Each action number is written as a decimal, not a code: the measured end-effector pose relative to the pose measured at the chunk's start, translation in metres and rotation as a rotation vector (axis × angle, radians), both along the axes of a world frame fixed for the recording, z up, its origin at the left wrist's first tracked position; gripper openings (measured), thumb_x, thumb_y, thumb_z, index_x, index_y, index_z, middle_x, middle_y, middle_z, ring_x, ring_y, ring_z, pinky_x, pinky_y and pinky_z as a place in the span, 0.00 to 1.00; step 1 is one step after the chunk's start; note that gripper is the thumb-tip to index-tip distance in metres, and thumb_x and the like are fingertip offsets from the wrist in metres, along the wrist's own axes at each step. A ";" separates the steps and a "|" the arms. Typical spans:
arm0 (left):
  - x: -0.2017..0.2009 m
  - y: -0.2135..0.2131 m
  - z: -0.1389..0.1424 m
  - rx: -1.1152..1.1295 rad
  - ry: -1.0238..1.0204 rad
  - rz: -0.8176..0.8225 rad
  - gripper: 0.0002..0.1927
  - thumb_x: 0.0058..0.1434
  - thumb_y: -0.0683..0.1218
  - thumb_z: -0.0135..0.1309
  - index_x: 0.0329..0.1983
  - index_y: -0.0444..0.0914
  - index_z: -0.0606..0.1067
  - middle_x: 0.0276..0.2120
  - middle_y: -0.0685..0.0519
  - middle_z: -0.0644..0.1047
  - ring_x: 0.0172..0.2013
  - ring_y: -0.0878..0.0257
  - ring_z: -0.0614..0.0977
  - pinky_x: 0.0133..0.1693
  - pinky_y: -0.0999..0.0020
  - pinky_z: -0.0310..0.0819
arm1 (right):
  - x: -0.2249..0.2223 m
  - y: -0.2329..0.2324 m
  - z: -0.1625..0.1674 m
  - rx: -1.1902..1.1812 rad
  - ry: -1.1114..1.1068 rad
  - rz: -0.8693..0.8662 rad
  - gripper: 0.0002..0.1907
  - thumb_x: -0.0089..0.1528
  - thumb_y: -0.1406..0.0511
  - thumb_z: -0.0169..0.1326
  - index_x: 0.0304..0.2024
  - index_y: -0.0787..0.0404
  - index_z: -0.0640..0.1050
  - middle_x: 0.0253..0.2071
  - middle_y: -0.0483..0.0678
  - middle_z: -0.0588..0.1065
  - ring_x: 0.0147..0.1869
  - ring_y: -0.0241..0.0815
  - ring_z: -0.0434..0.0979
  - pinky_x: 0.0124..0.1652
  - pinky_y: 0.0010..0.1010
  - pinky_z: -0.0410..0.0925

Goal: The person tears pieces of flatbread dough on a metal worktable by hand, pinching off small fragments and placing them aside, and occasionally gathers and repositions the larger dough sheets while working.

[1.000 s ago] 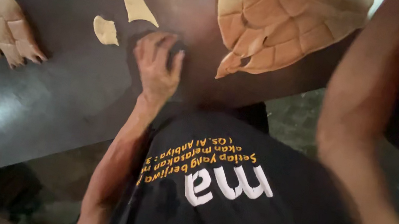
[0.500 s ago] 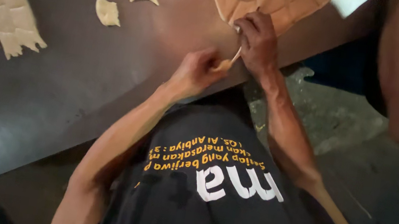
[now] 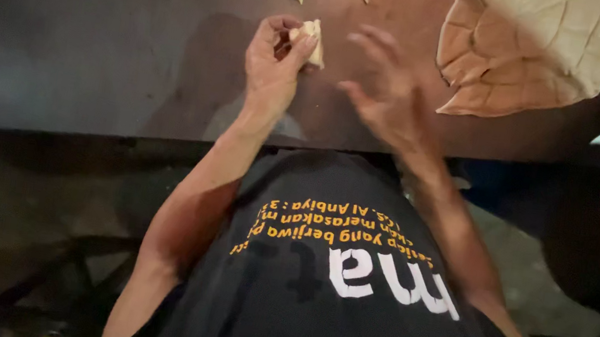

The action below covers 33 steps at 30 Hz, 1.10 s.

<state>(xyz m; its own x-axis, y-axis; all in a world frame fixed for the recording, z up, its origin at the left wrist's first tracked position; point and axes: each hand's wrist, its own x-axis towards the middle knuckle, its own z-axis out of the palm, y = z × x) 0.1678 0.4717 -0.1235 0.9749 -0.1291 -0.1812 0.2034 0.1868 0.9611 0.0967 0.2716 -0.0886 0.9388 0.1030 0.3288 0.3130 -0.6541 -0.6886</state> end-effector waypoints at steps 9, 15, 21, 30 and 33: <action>0.006 -0.013 -0.002 -0.240 0.117 0.198 0.09 0.75 0.47 0.51 0.49 0.36 0.71 0.34 0.56 0.73 0.32 0.70 0.74 0.34 0.73 0.72 | 0.040 0.039 0.010 0.035 -0.062 0.124 0.20 0.61 0.71 0.66 0.55 0.60 0.77 0.54 0.53 0.76 0.56 0.57 0.80 0.53 0.40 0.75; 0.018 -0.023 0.011 0.375 -0.292 0.141 0.10 0.74 0.47 0.51 0.44 0.34 0.73 0.28 0.53 0.74 0.29 0.68 0.73 0.33 0.67 0.72 | 0.037 0.049 -0.007 0.261 0.143 0.012 0.13 0.63 0.71 0.61 0.50 0.64 0.78 0.43 0.54 0.78 0.41 0.48 0.79 0.41 0.35 0.73; 0.041 0.012 0.001 0.655 -0.610 -0.016 0.07 0.72 0.44 0.52 0.49 0.36 0.74 0.34 0.43 0.80 0.34 0.55 0.86 0.36 0.61 0.79 | 0.031 0.036 0.013 0.851 1.052 0.523 0.13 0.64 0.65 0.56 0.48 0.65 0.81 0.35 0.51 0.78 0.33 0.38 0.76 0.32 0.30 0.70; 0.048 0.092 0.016 1.220 -0.673 -0.109 0.13 0.68 0.43 0.60 0.55 0.37 0.78 0.39 0.42 0.80 0.42 0.44 0.80 0.47 0.51 0.75 | 0.114 0.050 0.023 -0.127 -0.094 0.133 0.12 0.58 0.69 0.52 0.44 0.60 0.79 0.44 0.54 0.78 0.47 0.54 0.80 0.44 0.41 0.73; 0.057 0.060 0.021 1.055 -0.639 -0.121 0.17 0.72 0.43 0.57 0.62 0.35 0.75 0.47 0.41 0.80 0.40 0.48 0.81 0.42 0.53 0.76 | 0.138 0.061 0.015 -0.222 -0.118 0.152 0.06 0.61 0.66 0.51 0.38 0.55 0.78 0.39 0.50 0.77 0.44 0.49 0.79 0.41 0.39 0.72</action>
